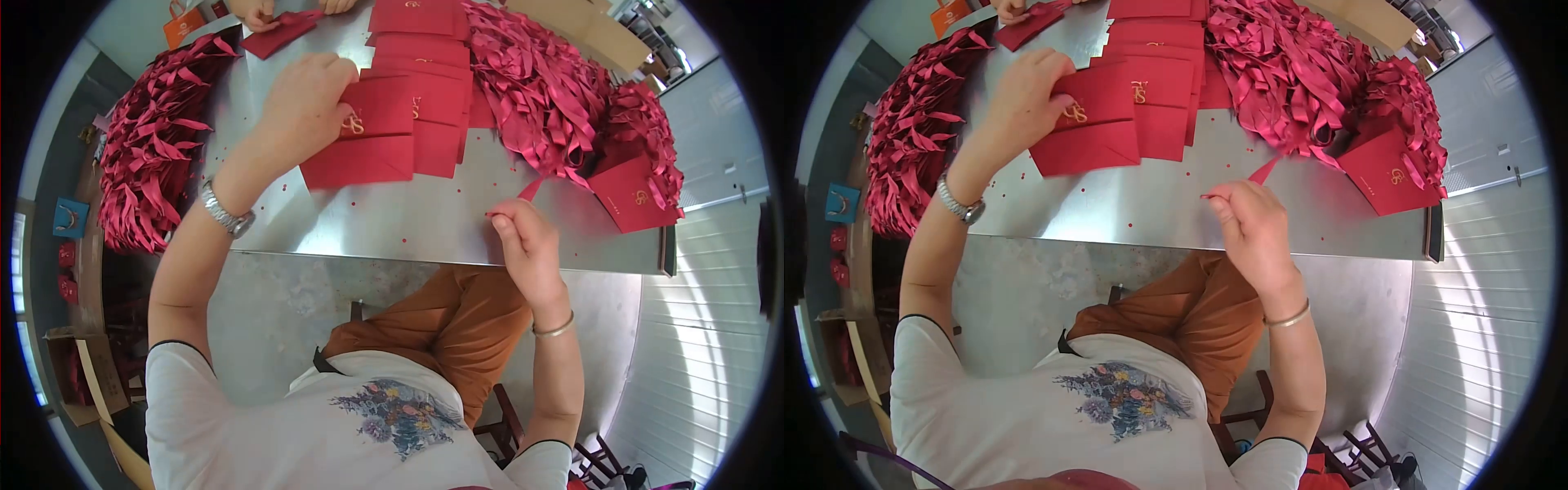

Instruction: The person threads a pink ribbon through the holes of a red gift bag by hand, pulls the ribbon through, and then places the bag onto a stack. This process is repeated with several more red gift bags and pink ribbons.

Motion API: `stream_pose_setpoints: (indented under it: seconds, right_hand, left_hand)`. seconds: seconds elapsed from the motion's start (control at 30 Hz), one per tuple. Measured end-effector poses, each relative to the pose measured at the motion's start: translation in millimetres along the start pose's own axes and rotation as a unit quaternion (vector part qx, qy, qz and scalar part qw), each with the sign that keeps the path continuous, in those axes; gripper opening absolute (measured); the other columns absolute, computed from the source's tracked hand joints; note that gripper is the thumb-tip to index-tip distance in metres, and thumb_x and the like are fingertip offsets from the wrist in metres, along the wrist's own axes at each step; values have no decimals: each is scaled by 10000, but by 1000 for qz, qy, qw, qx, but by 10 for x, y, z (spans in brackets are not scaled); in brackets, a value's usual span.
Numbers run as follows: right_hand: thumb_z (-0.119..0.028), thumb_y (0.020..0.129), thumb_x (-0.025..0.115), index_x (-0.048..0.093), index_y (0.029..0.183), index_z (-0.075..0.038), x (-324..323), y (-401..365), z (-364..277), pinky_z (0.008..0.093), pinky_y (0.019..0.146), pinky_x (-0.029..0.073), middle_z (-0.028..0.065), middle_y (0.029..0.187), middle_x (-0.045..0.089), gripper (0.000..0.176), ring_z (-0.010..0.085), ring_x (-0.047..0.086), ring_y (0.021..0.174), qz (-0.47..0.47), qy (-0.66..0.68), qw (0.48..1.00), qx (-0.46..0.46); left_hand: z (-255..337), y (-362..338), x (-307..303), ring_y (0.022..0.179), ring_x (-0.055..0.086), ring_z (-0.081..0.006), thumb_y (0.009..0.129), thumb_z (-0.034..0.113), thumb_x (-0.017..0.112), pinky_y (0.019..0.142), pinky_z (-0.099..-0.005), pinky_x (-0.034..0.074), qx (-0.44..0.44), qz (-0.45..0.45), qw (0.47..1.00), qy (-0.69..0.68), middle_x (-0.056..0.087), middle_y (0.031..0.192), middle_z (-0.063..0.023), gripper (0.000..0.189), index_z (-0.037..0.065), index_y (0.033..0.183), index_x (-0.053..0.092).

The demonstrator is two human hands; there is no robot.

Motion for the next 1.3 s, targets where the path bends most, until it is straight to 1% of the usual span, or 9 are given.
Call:
stream_pose_setpoints:
  seconds: [0.2,0.4,0.5,0.57,0.73,0.77,1.1,1.23,1.3]
  right_hand:
    - [-126,857,657,613,822,-59,-101,-104,-585,374,568,460,88,723,602,87,285,575,622,2,62,988,-142]
    - [-92,907,615,644,893,-7,-185,-330,-302,298,611,488,97,769,648,91,218,613,653,114,142,982,38]
    - [-94,917,617,650,912,3,-183,-293,-151,286,618,487,106,769,650,103,190,614,661,156,121,978,73]
    - [-85,903,635,656,933,0,-108,-273,-97,296,625,498,124,774,651,93,219,629,666,138,129,968,162]
    - [-84,883,639,651,904,-18,217,-186,68,359,624,520,146,804,657,70,321,645,707,137,21,983,122]
    - [-91,882,640,648,894,-23,284,-195,116,366,619,520,143,802,657,70,323,644,710,140,-1,982,129]
    - [-113,892,636,631,853,-31,359,-284,209,358,595,510,125,766,642,91,308,628,675,177,-2,971,163]
    - [-109,893,628,623,838,-32,350,-257,205,364,583,499,125,746,628,94,313,617,658,150,7,972,181]
    - [-108,892,628,625,840,-36,328,-240,179,365,583,498,127,749,630,89,315,617,660,138,8,973,187]
  left_hand:
    - [417,83,-140,751,583,-401,687,49,613,682,-467,463,64,-23,994,-84,603,734,-200,174,-2,844,560]
    - [662,290,132,820,654,-280,716,0,561,740,-334,498,-3,-184,905,-384,674,923,-168,314,-20,1023,623]
    - [830,322,426,834,660,-219,718,-9,555,750,-315,502,64,-223,913,-335,685,903,-154,337,-11,1044,643]
    - [929,214,680,857,647,-294,701,12,548,773,-361,499,22,-239,894,-377,674,894,-192,328,-22,1010,654]
    - [1074,107,987,902,647,-356,727,64,562,825,-403,504,-38,-276,882,-380,674,921,-222,295,-32,984,671]
    - [1079,101,1024,768,637,-192,783,19,597,716,-312,496,-76,-255,871,-414,677,834,-132,219,-46,987,644]
    - [1137,-60,1205,787,588,-89,809,15,634,719,-250,469,-158,-365,758,-518,660,862,-44,199,-42,1000,654]
    - [1145,-145,1153,776,582,-78,804,-17,628,708,-252,473,-186,-335,727,-570,661,853,-25,178,-33,978,660]
    - [1141,-133,1091,757,640,-186,777,7,614,709,-299,496,-158,-290,773,-542,687,850,-136,203,-40,963,679]
Point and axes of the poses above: each hand's wrist, its own y-axis towards the middle knuckle, its own x-axis out of the palm, z = x × y, the point moved 5 cm from there along y, towards the middle knuckle
